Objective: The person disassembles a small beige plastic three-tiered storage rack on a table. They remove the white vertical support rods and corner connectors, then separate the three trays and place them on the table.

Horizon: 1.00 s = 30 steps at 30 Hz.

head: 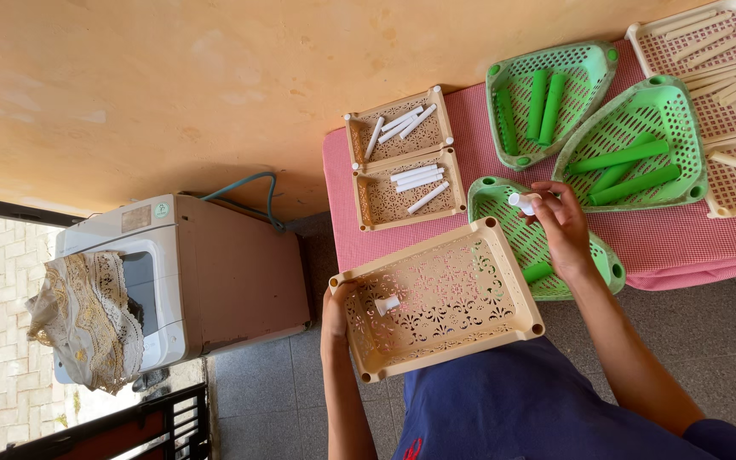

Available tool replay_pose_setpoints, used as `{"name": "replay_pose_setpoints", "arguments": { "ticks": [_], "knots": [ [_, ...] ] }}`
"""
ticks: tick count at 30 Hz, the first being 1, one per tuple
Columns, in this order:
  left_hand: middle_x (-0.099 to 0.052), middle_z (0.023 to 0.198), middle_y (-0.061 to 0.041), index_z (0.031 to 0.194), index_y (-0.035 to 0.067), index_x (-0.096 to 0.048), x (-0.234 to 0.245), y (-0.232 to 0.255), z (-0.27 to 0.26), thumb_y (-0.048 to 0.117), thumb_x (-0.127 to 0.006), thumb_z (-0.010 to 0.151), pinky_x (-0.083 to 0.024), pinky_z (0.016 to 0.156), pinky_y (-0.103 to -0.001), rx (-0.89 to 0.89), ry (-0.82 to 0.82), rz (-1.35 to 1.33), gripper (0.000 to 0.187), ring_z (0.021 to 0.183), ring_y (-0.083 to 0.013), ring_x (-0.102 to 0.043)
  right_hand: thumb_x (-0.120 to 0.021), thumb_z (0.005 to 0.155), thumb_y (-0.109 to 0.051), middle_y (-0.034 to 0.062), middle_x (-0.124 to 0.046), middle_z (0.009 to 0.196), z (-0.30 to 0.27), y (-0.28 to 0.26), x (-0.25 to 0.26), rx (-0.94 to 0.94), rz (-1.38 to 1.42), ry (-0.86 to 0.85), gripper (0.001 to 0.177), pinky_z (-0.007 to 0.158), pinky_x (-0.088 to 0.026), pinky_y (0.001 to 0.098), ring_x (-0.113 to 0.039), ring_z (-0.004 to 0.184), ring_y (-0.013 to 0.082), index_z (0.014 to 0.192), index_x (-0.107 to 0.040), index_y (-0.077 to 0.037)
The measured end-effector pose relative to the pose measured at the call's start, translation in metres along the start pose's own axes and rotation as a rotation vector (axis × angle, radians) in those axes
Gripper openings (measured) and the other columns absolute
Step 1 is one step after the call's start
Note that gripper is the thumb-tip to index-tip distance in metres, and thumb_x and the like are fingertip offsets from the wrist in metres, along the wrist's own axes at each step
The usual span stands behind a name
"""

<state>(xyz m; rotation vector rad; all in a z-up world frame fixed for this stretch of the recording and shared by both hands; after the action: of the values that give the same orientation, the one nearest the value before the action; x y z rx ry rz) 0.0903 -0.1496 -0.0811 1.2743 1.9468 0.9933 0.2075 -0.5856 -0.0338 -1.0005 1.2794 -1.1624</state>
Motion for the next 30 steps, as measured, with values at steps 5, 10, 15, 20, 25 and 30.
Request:
{"name": "replay_pose_setpoints", "arguments": {
  "ticks": [5,10,15,20,25,30],
  "knots": [
    [-0.068,0.102,-0.014,0.117,0.003,-0.063,-0.010,0.000,0.015,0.022,-0.057,0.085,-0.054,0.078,-0.038,-0.025,0.005,0.080,0.038,0.088,-0.0224,-0.064,-0.056,0.105,-0.030,0.0240,-0.056,0.147,-0.027,-0.066,-0.057,0.330,-0.557,-0.268,0.037,0.112,-0.047,0.0541,-0.053,0.137,0.0357,0.136,-0.058,-0.009],
    [-0.068,0.105,-0.017,0.122,0.001,-0.062,-0.022,-0.004,0.031,0.021,-0.057,0.084,-0.057,0.079,-0.043,0.017,-0.037,-0.045,0.043,0.092,-0.0281,-0.065,-0.047,0.101,-0.041,0.0216,-0.036,0.160,-0.029,-0.014,-0.050,-0.266,-0.558,-0.305,0.067,0.108,-0.043,0.0574,-0.045,0.139,0.0364,0.157,-0.030,-0.008],
    [-0.064,0.122,-0.015,0.140,0.010,-0.052,-0.031,0.014,0.031,0.038,-0.054,0.086,-0.055,0.089,-0.047,0.013,-0.113,-0.039,0.061,0.109,-0.0280,-0.062,-0.049,0.097,-0.036,0.0290,-0.061,0.133,-0.049,0.044,-0.040,-0.493,-0.424,-0.350,0.078,0.091,-0.059,0.0574,-0.064,0.108,0.0429,0.166,-0.021,-0.010],
    [-0.053,0.142,-0.015,0.150,0.018,-0.040,-0.028,0.042,0.019,0.066,-0.034,0.095,-0.047,0.110,-0.050,-0.162,-0.159,-0.031,0.074,0.133,-0.0321,-0.055,-0.052,0.102,-0.025,0.0212,-0.064,0.129,-0.044,0.049,-0.001,-0.511,-0.291,-0.027,0.052,0.098,-0.052,0.0456,-0.062,0.116,0.0257,0.149,-0.048,-0.002],
    [-0.062,0.132,-0.020,0.139,0.005,-0.050,-0.068,0.034,-0.003,0.042,-0.030,0.110,-0.049,0.113,-0.051,-0.382,-0.146,-0.159,0.051,0.125,-0.0299,-0.062,-0.051,0.103,-0.020,0.0153,-0.060,0.133,-0.036,0.023,0.007,-0.358,-0.061,0.143,0.050,0.101,-0.047,0.0378,-0.058,0.119,0.0214,0.150,-0.044,-0.005],
    [-0.064,0.123,-0.010,0.135,0.007,-0.048,-0.094,0.009,0.001,0.030,-0.031,0.109,-0.053,0.105,-0.042,-0.379,-0.054,-0.514,0.038,0.115,-0.0189,-0.063,-0.049,0.103,-0.023,0.0151,-0.058,0.135,-0.049,0.023,0.003,-0.368,-0.001,0.156,0.053,0.104,-0.046,0.0360,-0.058,0.123,0.0181,0.151,-0.039,-0.002]
  ]
}}
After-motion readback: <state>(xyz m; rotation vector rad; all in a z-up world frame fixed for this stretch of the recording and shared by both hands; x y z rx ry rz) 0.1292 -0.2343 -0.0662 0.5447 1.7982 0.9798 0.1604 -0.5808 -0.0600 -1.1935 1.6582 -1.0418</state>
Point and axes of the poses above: each hand's wrist, its own z-axis towards the middle knuckle, its own x-axis out of the back of the hand, y = z × x, the point moved 9 cm from there along z, towards the middle knuckle
